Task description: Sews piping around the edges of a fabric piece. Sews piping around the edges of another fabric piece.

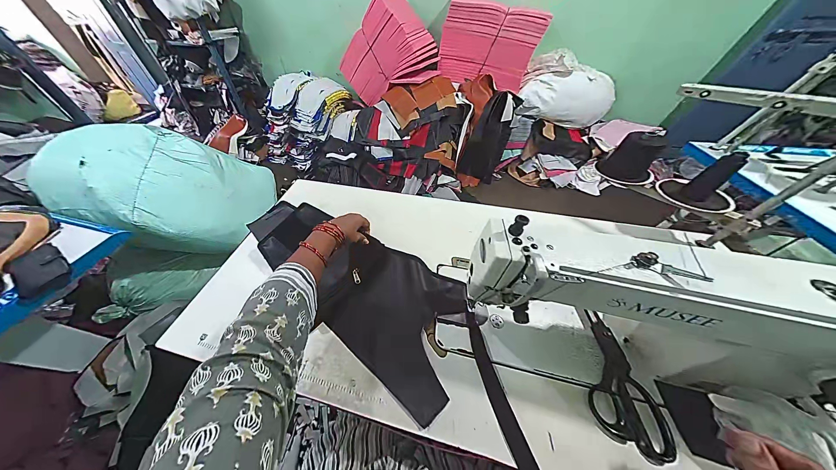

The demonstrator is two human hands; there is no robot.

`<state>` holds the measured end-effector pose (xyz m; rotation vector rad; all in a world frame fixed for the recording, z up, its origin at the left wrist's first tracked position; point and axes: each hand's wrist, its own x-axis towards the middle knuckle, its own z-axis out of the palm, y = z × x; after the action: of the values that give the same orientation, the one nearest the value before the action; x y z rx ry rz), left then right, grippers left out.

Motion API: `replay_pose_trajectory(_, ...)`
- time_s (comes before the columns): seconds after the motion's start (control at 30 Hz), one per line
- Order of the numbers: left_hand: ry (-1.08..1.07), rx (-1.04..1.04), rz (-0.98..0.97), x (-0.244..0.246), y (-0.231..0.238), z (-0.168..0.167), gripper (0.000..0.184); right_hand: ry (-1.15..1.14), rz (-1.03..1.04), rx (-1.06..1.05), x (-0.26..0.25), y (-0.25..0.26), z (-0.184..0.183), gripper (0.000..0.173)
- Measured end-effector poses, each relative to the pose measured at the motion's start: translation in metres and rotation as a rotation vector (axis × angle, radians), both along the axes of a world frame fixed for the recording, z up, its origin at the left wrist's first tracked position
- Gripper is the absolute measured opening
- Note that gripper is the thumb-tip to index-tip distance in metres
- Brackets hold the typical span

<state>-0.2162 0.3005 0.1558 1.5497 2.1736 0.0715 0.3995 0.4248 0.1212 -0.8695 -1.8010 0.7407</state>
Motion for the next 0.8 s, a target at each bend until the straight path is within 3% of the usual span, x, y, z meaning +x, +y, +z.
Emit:
replay_pose_trajectory(0.17, 0.023, 0.005, 0.065, -0.006, 0.012, -0.023, 0.038, -0.033, 0.129, -0.094, -0.026, -0.021, 0.023, 0.012)
replay_pose_trajectory(0.33, 0.103, -0.018, 0.113, 0.0, -0.003, -0.026, 0.045, -0.048, 0.378, -0.072, -0.031, -0.037, 0.019, 0.014)
replay_pose_trajectory(0.5, 0.088, -0.007, 0.155, 0.003, -0.027, -0.025, 0.055, -0.139, 0.598, -0.28, -0.053, -0.08, 0.014, 0.014)
replay_pose_trajectory(0.6, 0.123, -0.072, 0.129, 0.007, -0.047, -0.021, 0.056, -0.281, 0.84, -0.472, -0.066, -0.111, 0.009, 0.017)
replay_pose_trajectory(0.67, 0.152, -0.106, 0.098, 0.01, -0.063, -0.025, 0.059, -0.418, 1.022, -0.486, -0.082, -0.129, 0.0, 0.026)
replay_pose_trajectory(0.8, 0.203, -0.091, 0.112, 0.037, -0.099, -0.028, 0.052, -0.695, 1.345, -0.649, -0.139, -0.156, -0.035, 0.039)
